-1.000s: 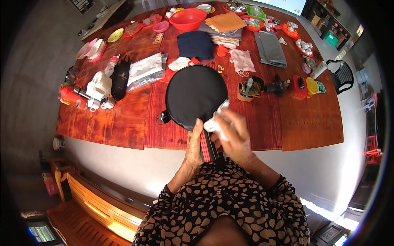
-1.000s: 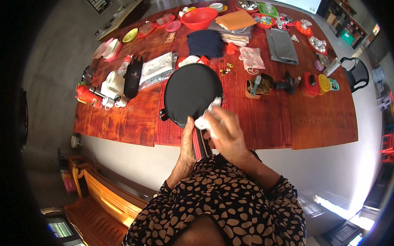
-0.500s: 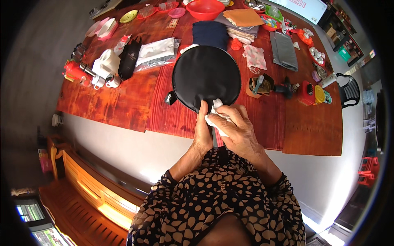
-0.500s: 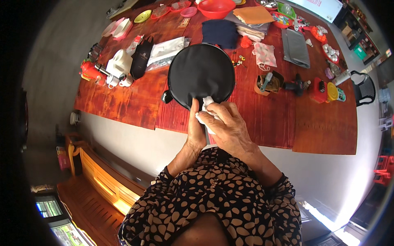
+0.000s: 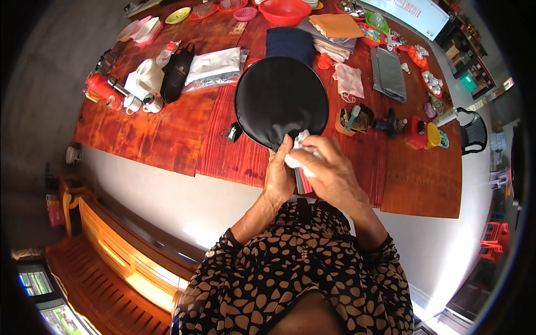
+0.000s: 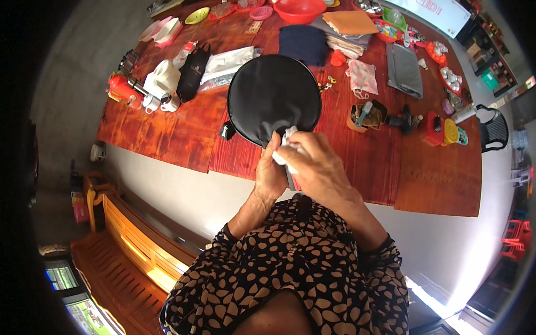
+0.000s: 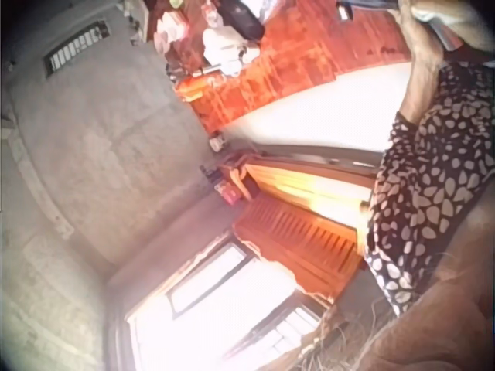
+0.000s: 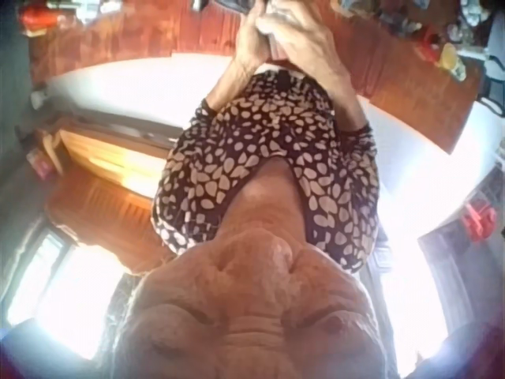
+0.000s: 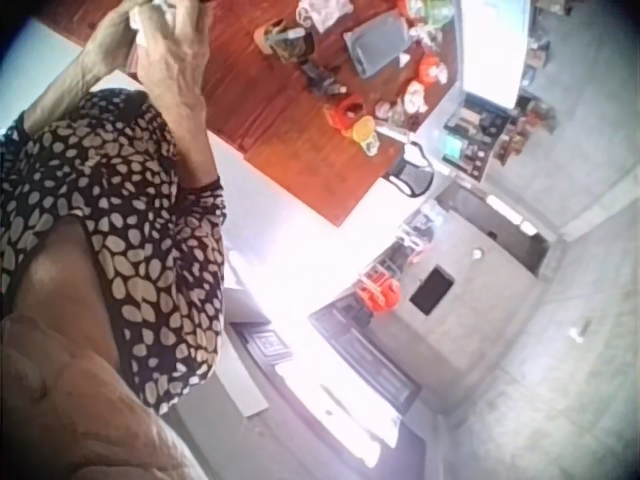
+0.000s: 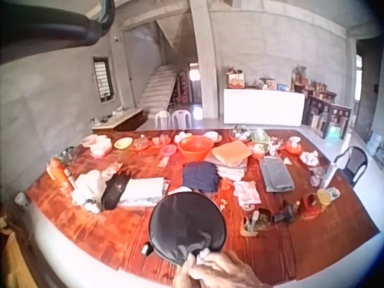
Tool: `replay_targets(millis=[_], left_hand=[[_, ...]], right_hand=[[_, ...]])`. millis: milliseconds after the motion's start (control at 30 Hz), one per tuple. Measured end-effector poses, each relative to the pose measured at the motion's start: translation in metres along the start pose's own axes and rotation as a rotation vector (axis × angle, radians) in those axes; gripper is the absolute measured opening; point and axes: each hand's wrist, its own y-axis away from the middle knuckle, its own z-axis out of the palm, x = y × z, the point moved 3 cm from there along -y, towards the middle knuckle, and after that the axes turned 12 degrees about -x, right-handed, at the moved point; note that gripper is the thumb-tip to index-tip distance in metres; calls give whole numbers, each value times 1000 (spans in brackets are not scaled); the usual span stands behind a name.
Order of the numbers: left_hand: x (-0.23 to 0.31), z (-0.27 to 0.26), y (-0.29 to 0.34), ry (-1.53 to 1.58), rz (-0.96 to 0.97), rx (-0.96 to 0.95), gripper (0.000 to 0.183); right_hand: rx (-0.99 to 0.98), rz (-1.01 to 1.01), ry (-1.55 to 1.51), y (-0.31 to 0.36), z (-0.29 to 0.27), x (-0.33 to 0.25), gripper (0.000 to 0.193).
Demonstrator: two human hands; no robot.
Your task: The person wipes a black circular case, a black rectangular pouch, a white mug, and a white pitcher using a white cloth. The person handles each item individually, wiping the surfaces and placing them back on the table.
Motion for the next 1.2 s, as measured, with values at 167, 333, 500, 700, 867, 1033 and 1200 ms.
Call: replay_targets(millis=[167,333,500,700,867,1033,1200], left_hand=[[13,-3,-3,69,28,-103,44],[23,32,3,102,65,69,46],[19,11,-3,235,80,-136,40],[17,6,-6,233,32,-202,46],[15,41,2,217,-46,3,46],[12,14,-1,148,-99,-177,48],[6,3,1,32,33,45,53]], right_hand=[[-354,-121,-220,25,-5,-2,33],[-86,39,-414,8,-21,1,35],[-17,-18,-365,10,5,2,30],[-289,-73,-480,39,-7,11,30],[122,69,-292,21,-6,9,30],[-245,31,-395,46,5,17,26],[85,416,-804,77,-10,57,19]])
